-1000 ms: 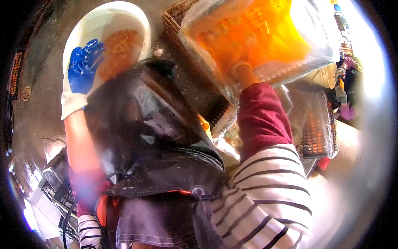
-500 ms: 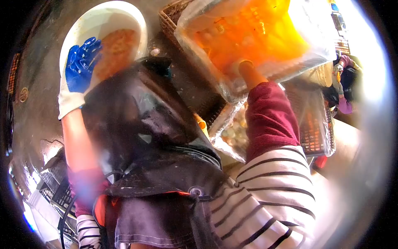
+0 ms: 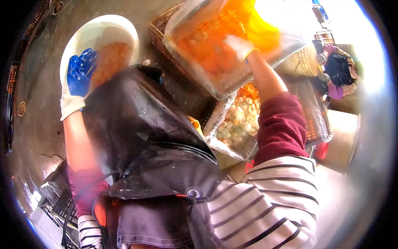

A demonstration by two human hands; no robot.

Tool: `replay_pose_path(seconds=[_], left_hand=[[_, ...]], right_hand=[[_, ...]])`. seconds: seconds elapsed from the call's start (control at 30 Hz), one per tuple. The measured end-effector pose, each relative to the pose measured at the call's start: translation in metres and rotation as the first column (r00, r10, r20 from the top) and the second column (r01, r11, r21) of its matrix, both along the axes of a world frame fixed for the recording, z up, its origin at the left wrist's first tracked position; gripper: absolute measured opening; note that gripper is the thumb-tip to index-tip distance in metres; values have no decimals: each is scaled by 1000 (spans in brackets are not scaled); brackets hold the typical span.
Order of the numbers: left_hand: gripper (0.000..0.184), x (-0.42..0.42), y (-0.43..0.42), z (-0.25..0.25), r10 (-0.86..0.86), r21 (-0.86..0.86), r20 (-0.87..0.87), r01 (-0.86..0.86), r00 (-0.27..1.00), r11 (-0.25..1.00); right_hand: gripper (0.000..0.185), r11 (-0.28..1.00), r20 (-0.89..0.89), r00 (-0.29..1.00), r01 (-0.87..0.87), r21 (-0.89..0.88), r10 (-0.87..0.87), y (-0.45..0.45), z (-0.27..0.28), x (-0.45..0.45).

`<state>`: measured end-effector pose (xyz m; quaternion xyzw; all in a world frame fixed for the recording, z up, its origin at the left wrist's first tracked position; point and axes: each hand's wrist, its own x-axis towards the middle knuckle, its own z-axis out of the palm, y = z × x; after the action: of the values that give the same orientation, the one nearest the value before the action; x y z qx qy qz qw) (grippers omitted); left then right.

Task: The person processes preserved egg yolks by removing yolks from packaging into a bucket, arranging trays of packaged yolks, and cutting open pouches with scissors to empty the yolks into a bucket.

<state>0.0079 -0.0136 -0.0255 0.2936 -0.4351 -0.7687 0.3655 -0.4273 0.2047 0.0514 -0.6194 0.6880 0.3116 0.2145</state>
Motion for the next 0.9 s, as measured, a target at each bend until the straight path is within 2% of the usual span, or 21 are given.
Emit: replay_pose_path(seconds=[0.07,0.13,0.17,0.2,0.23,0.27,0.3,0.33,0.37,0.4,0.43,0.5,0.53,0.57,0.6,0.67,0.73,0.8,0.83,0.87,0.9], left_hand=[[45,2,0,4,34,124,-53,-27,998,992],[44,-1,8,14,37,107,14,-39,999,994],[44,-3,12,18,39,98,49,-43,998,994],[43,-4,14,22,22,68,63,-27,998,997],[42,-7,15,24,2,38,76,-5,997,999],[42,-12,16,26,-21,7,87,20,996,1000],[40,-17,16,27,-78,50,125,72,989,996],[40,-23,19,31,-56,-9,215,60,975,998],[39,-30,27,37,-23,-70,303,47,953,996],[39,-35,36,47,12,-51,319,4,948,999],[38,-40,45,58,47,-31,334,-39,941,999],[35,-27,25,21,132,-104,304,-105,943,989],[33,-19,15,13,177,-67,267,-165,947,984],[29,-31,14,28,258,188,275,-315,926,930],[28,-29,10,21,252,81,302,-289,919,954],[26,-23,4,-3,259,-295,464,-128,847,947],[24,-21,-1,-33,388,-606,656,145,648,782],[24,-23,-4,-58,500,-698,697,324,514,639],[24,-25,-4,-67,529,-708,700,370,480,601],[24,-25,-2,-69,483,-712,607,162,631,684],[25,-24,3,-62,461,-669,456,-48,761,741]], right_hand=[[39,991,66,997,-33,-133,42,-16,18,6],[42,956,223,973,3,-294,65,-41,25,21],[43,928,369,929,125,-351,14,-55,22,32],[52,854,627,767,413,-317,-138,-72,13,41],[49,838,507,813,42,-543,288,-89,6,52],[43,788,511,758,-6,-616,405,-103,4,80],[37,795,621,699,125,-594,355,-117,2,116],[34,796,702,648,240,-556,295,-129,-1,149],[33,791,740,604,280,-545,296,-142,-3,179],[31,810,764,567,265,-523,307,-151,0,202],[30,748,711,574,238,-619,406,-167,-15,217],[28,593,578,559,180,-785,595,-195,-69,247],[27,501,499,539,157,-851,679,-207,-80,264],[24,652,573,587,98,-752,572,-210,-61,272],[21,780,615,642,42,-624,457,-208,-41,270],[14,615,474,554,-91,-783,685,-218,-60,260],[13,667,459,656,-90,-740,599,-213,-48,265],[25,699,490,750,52,-713,444,-192,-21,276],[32,660,366,758,-113,-742,541,-189,-20,273],[39,596,238,735,-269,-757,635,-186,-20,270],[40,584,194,729,-329,-742,657,-186,-15,271]])
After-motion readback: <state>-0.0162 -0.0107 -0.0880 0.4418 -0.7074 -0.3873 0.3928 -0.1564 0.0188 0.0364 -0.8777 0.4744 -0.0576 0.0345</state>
